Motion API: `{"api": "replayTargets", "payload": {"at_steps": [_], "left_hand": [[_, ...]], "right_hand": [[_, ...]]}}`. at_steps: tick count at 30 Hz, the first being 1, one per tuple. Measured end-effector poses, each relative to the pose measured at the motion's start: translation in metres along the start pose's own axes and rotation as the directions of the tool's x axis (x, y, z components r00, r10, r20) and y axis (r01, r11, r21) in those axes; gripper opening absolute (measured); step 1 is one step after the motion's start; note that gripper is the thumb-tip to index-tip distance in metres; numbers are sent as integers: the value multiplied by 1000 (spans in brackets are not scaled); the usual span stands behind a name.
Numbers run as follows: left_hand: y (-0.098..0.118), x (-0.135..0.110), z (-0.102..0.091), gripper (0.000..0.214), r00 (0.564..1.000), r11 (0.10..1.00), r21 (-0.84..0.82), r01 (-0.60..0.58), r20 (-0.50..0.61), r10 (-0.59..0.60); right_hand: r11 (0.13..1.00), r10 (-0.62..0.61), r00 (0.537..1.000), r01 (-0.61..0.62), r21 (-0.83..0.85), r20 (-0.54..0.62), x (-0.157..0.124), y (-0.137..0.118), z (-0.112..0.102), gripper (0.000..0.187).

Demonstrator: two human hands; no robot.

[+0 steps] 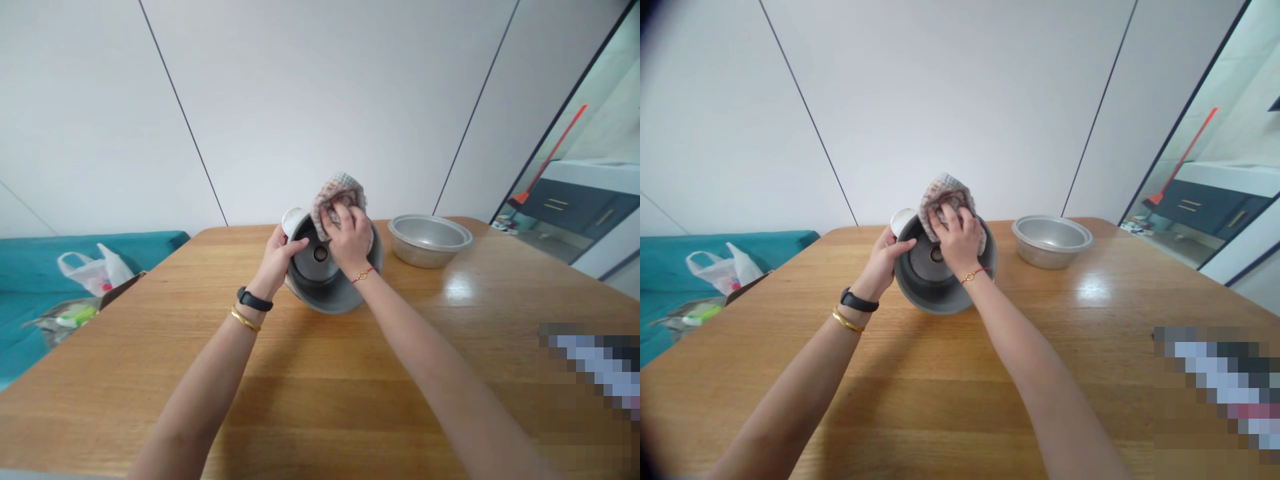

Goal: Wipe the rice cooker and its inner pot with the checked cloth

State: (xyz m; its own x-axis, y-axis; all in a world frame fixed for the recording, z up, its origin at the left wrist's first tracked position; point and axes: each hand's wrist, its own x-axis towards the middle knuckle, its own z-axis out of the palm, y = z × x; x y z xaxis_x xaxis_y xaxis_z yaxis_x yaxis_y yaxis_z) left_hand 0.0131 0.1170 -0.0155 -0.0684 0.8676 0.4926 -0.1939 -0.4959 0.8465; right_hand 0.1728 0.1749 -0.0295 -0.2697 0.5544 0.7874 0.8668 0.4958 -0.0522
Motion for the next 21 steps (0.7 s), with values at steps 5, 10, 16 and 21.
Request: {"api": "replayTargets", "payload": {"at_steps": [5, 10, 16, 21], "left_hand": [[-5, 1, 1, 52, 993, 996, 71, -51, -104, 58], [-6, 2, 11, 50, 988, 992, 104, -64, -131, 78], [-4, 3, 19, 56, 997, 988, 143, -56, -53, 64], [-3, 1, 17, 55, 998, 992, 120, -44, -33, 49]], "right_hand": [[976, 153, 988, -148, -157, 18, -19, 37, -18, 51], [977, -196, 947, 210, -28, 254, -54, 41, -19, 49], [888, -445, 821, 458, 52, 358, -7, 30, -6, 47], [997, -46, 852, 71, -28, 521, -12, 22, -5, 42]]}}
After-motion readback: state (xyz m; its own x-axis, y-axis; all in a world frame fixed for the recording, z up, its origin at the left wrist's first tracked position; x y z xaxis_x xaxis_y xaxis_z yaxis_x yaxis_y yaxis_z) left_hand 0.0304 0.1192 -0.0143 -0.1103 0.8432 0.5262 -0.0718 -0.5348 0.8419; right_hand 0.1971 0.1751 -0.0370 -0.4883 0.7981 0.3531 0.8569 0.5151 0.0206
